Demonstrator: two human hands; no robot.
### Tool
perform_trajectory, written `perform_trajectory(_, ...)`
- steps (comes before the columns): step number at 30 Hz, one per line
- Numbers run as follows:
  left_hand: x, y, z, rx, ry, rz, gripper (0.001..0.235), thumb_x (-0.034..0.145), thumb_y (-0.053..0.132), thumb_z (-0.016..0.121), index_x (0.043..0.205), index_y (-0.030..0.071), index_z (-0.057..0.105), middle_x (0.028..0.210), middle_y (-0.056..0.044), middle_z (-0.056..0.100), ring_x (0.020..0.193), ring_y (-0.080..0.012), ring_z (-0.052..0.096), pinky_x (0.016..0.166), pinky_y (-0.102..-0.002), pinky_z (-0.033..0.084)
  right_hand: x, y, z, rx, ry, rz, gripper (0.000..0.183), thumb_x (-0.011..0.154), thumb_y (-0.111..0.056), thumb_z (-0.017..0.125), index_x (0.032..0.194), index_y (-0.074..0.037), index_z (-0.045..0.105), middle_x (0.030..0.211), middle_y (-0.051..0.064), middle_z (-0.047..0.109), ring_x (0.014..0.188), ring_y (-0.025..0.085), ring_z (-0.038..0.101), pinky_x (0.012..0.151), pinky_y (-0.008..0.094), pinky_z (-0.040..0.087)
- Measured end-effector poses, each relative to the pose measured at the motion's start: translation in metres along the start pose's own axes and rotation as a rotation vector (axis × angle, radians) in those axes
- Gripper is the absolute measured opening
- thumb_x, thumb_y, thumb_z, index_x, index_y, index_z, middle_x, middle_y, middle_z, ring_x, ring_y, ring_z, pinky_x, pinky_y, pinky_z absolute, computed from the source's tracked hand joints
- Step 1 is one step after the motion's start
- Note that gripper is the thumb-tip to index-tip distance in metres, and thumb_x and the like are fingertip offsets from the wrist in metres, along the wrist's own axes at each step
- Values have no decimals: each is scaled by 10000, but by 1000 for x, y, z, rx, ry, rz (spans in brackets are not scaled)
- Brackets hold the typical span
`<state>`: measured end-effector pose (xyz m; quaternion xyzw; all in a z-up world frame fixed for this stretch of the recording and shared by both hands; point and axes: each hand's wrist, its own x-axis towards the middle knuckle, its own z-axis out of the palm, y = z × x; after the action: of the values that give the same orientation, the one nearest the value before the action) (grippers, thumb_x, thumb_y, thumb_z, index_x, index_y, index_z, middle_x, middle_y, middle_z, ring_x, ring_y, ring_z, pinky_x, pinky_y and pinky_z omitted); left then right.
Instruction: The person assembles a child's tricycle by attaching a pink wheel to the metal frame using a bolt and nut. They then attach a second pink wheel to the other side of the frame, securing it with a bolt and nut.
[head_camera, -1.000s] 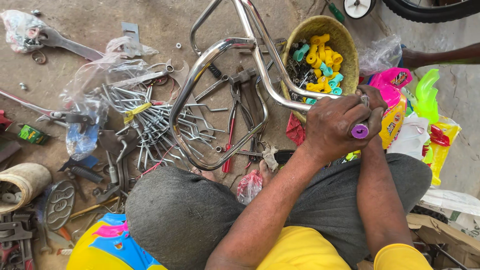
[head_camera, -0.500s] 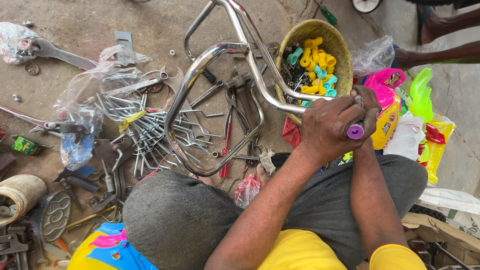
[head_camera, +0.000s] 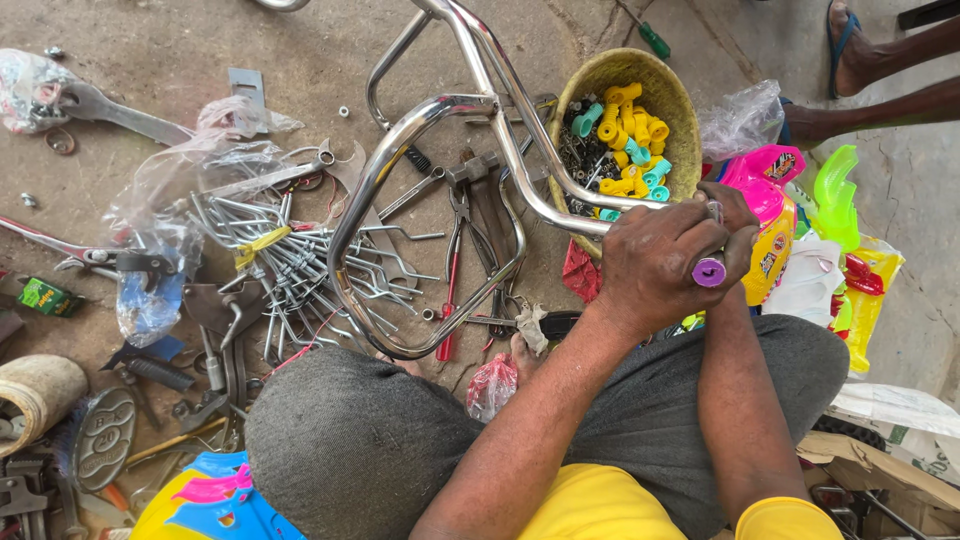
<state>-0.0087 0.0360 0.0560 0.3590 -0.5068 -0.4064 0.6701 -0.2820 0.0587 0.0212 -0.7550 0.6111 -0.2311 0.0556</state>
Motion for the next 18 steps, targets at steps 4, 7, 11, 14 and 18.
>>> perform_trajectory(4, -1, 1, 1, -9, 12, -19, 219, 895, 279, 799, 839, 154, 628, 786, 7, 603, 688, -159, 638, 630, -336, 423, -2, -10, 2, 6, 30, -49, 288, 1095, -216, 614, 1291, -5, 606, 1314, 183, 640, 1226, 316, 637, 1094, 460, 519)
perform_trajectory(7, 0, -1, 1, 5, -35, -10, 203, 839, 281, 791, 858, 138, 647, 844, -7, 614, 700, -166, 645, 628, -340, 427, 1, -15, 3, -5, 8, -6, 302, 1127, -246, 613, 1299, 1, 587, 1312, 175, 628, 1224, 312, 636, 1080, 460, 526)
perform_trajectory(11, -2, -2, 1, 2, -28, -21, 198, 874, 283, 785, 873, 146, 642, 850, 7, 638, 726, -155, 658, 648, -333, 438, 4, -20, 2, 10, 5, 23, 311, 1154, -277, 572, 1293, 0, 595, 1312, 161, 635, 1225, 296, 639, 1088, 448, 528)
perform_trajectory(14, -2, -1, 2, 2, -15, -20, 193, 888, 277, 789, 875, 145, 648, 884, 3, 641, 716, -156, 656, 638, -334, 437, 4, -21, 0, 55, -8, 102, 334, 1132, -289, 560, 1288, 1, 614, 1296, 152, 640, 1211, 285, 632, 1084, 438, 514)
perform_trajectory(18, -1, 0, 1, -2, -7, -14, 200, 890, 268, 798, 862, 146, 642, 864, -1, 630, 705, -164, 648, 632, -337, 436, 4, -16, 1, 61, 4, 66, 309, 1126, -270, 571, 1257, 7, 616, 1279, 153, 643, 1198, 281, 634, 1078, 433, 516)
